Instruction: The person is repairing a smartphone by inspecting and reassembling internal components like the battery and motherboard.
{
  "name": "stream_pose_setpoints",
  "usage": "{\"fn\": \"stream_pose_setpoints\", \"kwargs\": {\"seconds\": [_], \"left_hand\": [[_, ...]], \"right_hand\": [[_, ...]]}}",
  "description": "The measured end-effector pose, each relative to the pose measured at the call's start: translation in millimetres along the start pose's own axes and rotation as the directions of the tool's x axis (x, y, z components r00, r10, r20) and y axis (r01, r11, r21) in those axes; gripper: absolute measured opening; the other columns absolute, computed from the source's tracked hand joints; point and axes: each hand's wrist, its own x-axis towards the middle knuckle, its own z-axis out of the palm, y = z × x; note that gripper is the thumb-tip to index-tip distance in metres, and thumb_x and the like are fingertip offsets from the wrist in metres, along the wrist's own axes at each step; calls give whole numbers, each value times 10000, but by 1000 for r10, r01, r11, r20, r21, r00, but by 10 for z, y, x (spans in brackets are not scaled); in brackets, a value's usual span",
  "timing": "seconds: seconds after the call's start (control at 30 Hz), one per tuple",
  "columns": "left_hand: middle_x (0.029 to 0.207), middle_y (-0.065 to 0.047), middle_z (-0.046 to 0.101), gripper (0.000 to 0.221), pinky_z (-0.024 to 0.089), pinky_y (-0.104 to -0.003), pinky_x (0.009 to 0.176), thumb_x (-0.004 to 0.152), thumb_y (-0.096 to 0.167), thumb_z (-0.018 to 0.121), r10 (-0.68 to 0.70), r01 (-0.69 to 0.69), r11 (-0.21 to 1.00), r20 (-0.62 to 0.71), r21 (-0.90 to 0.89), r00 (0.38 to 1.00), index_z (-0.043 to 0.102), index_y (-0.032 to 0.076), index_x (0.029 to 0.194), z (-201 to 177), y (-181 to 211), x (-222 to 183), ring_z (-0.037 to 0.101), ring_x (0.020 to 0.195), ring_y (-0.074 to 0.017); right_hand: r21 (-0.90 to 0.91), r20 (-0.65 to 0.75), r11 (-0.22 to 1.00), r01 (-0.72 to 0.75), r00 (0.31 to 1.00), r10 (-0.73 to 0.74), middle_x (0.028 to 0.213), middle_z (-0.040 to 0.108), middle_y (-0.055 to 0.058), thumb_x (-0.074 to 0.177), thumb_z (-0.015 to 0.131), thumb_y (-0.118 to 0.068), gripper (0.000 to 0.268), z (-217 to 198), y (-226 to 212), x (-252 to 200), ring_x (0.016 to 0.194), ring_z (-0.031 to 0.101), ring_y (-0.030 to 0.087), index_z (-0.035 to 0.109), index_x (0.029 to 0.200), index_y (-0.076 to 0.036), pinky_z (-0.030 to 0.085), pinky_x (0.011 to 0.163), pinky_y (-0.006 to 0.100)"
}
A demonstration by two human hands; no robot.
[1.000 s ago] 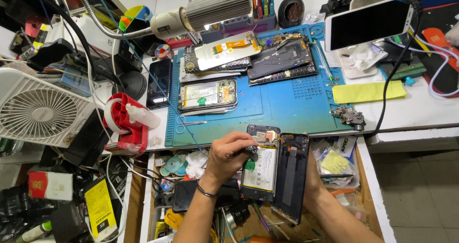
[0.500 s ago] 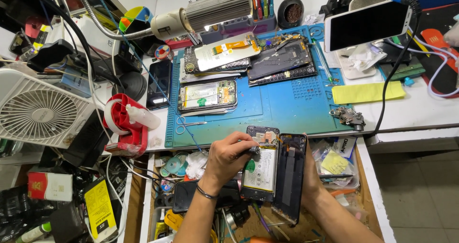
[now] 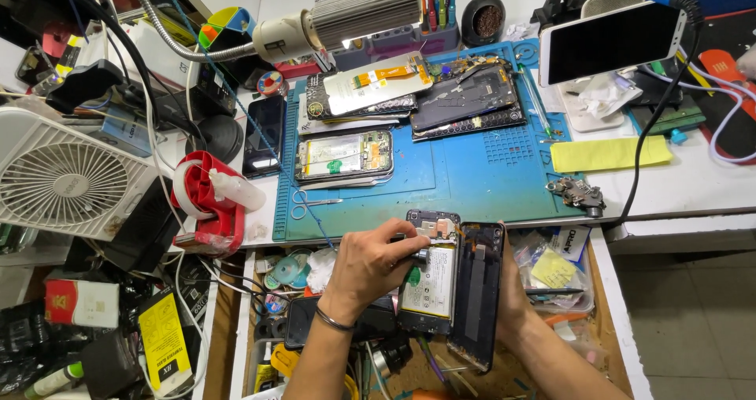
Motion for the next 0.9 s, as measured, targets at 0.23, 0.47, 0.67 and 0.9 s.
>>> {"fn": "stream_pose_setpoints", "kwargs": {"seconds": [0.23,0.47,0.67,0.9], "left_hand": [[944,77,666,330,584,-405,593,783,101,797,-27,27,1000,5,-10,1000,764,296,1047,52,-112,-62,729,662,-300],[931,114,641,302,583,-355,594,798,212,820,-59,59,998,-53,1,997,755,341,1063,147,-93,-93,727,654,-231],[927,110,649,307,577,-337,554,786,172,829,-18,18,1000,-48,-3,999,754,316,1046,140,21,-14,725,635,-225],[932,93,663,294,580,-344,538,792,142,830,21,-21,1000,-37,6,999,748,278,1039,167,39,12,733,636,-233]], "right_hand": [[-8,-1,1000,-7,1000,7,1149,704,265,792,356,-764,887,35,-37,-17,1052,659,388,683,1110,-4,521,910,520],[-15,-3,1000,-11,1000,11,1160,705,272,789,349,-765,897,48,-51,-41,1064,659,394,683,1119,0,520,919,526],[-14,-12,1000,-19,1000,19,1170,705,278,787,343,-765,906,28,-25,-79,1075,660,398,683,1126,4,519,926,531],[-24,-14,999,-28,1000,27,1182,706,285,784,336,-765,917,37,-39,-89,1088,660,404,683,1134,8,518,935,537]]}}
